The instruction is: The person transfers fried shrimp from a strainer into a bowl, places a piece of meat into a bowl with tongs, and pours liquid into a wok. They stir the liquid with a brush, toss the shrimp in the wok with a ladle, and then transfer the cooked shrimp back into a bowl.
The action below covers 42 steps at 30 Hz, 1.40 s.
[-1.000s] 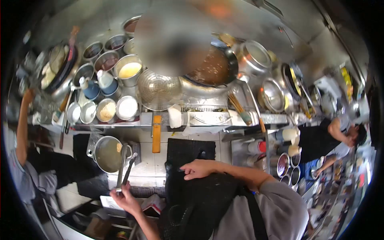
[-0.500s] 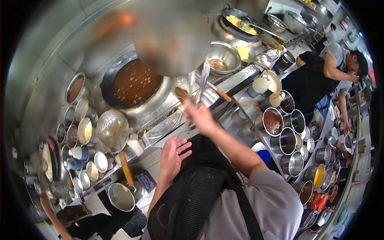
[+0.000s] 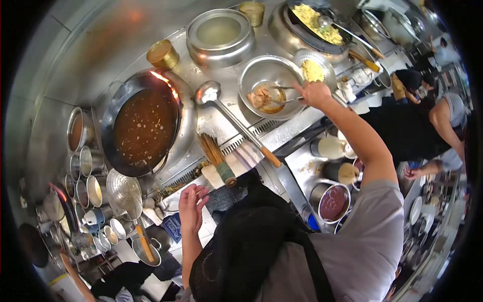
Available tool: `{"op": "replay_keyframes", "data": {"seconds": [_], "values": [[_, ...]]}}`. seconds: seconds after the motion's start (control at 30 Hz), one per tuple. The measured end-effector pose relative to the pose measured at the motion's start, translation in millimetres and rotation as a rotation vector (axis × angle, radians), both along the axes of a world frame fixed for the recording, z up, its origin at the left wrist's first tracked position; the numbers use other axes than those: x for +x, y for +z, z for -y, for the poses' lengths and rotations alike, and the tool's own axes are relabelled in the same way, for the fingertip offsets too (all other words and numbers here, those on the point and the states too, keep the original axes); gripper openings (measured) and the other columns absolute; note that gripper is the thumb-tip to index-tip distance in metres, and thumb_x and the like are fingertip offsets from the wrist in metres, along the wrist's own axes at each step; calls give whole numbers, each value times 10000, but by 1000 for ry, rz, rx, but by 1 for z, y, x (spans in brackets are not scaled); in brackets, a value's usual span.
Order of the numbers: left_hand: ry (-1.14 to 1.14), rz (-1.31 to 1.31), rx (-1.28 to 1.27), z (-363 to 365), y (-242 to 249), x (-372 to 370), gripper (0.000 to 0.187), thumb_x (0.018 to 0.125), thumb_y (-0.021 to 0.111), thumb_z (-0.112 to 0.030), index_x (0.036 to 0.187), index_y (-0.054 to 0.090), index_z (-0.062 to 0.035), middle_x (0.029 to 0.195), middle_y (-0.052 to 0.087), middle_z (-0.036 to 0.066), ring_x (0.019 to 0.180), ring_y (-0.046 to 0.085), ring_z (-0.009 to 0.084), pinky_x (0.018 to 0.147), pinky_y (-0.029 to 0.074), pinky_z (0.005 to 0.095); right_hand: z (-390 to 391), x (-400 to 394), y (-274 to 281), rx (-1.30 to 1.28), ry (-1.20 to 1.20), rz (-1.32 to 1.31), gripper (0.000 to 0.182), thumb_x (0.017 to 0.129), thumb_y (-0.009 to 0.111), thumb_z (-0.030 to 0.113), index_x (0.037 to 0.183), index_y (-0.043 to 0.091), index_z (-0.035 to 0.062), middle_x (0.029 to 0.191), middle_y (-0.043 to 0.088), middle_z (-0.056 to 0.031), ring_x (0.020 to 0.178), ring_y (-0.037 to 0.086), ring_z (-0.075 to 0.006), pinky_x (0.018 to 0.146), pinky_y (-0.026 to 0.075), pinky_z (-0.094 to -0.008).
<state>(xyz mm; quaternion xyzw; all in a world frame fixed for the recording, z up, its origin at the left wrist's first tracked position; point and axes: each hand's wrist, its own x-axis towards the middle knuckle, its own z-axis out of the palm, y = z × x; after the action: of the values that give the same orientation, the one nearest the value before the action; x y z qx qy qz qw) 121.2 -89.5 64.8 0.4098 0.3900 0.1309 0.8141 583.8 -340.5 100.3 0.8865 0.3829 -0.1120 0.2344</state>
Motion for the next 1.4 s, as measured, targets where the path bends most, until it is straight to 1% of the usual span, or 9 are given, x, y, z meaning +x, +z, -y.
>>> {"op": "replay_keyframes", "data": {"seconds": [0.47,0.53,0.63,0.67,0.73,0.83,1.17,1.33,1.4], "values": [[223,-65,-2,9,16,28,224,1005,524,-246,1125,541,-57,1084,628,118,997,640,250,839,547,364,-46,61,-90,17,282,-42,656,843,672,436,1414,426,230,1089,618,-121,986,639,-286,856,489,-416],[232,-70,12,7,14,32,226,1004,527,-251,1116,546,-55,1070,634,118,986,646,248,824,554,358,-50,61,-67,6,87,-362,631,868,657,413,1405,441,161,1009,649,-171,992,639,-297,848,496,-443],[234,-52,1,2,12,38,232,1001,532,-251,1114,551,-50,1063,637,117,974,652,249,810,561,352,-12,100,-145,346,238,-495,520,910,615,445,1308,534,120,852,663,-145,784,665,-241,675,532,-399],[236,-48,-2,1,10,41,232,1001,532,-251,1114,551,-50,1063,637,117,974,652,249,810,561,352,-17,101,-130,342,239,-491,520,910,615,445,1308,534,120,852,663,-145,784,665,-241,675,532,-399],[235,-24,-17,-2,10,43,237,999,535,-249,1122,555,-47,1068,637,117,968,656,249,803,566,348,-36,89,-78,221,-683,-1256,490,939,565,501,1109,600,42,749,645,-116,532,572,-173,478,478,-330],[220,2,-17,-4,12,48,239,999,536,-245,1127,556,-45,1075,637,117,971,656,254,814,564,353,-42,84,-64,250,-857,-1272,500,949,531,527,991,604,34,679,611,-87,428,467,-127,383,398,-282],[183,42,-34,-14,5,42,227,1000,533,-228,1127,564,-42,1087,644,124,979,657,258,844,559,366,-7,99,-61,215,-997,-1276,523,948,519,543,928,603,27,652,610,-88,451,516,-149,405,429,-291],[152,24,-27,-18,5,42,220,997,537,-226,1123,565,-49,1088,639,117,979,651,247,843,553,356,-23,83,-10,-167,-629,-720,509,945,522,480,915,668,-7,792,678,-157,516,605,-247,475,505,-377],[131,22,-23,-21,2,42,216,997,539,-226,1123,565,-52,1089,637,114,979,648,242,842,551,352,-36,65,16,-93,-587,-615,532,944,515,477,904,673,-29,786,683,-176,567,639,-272,532,519,-392]]}}
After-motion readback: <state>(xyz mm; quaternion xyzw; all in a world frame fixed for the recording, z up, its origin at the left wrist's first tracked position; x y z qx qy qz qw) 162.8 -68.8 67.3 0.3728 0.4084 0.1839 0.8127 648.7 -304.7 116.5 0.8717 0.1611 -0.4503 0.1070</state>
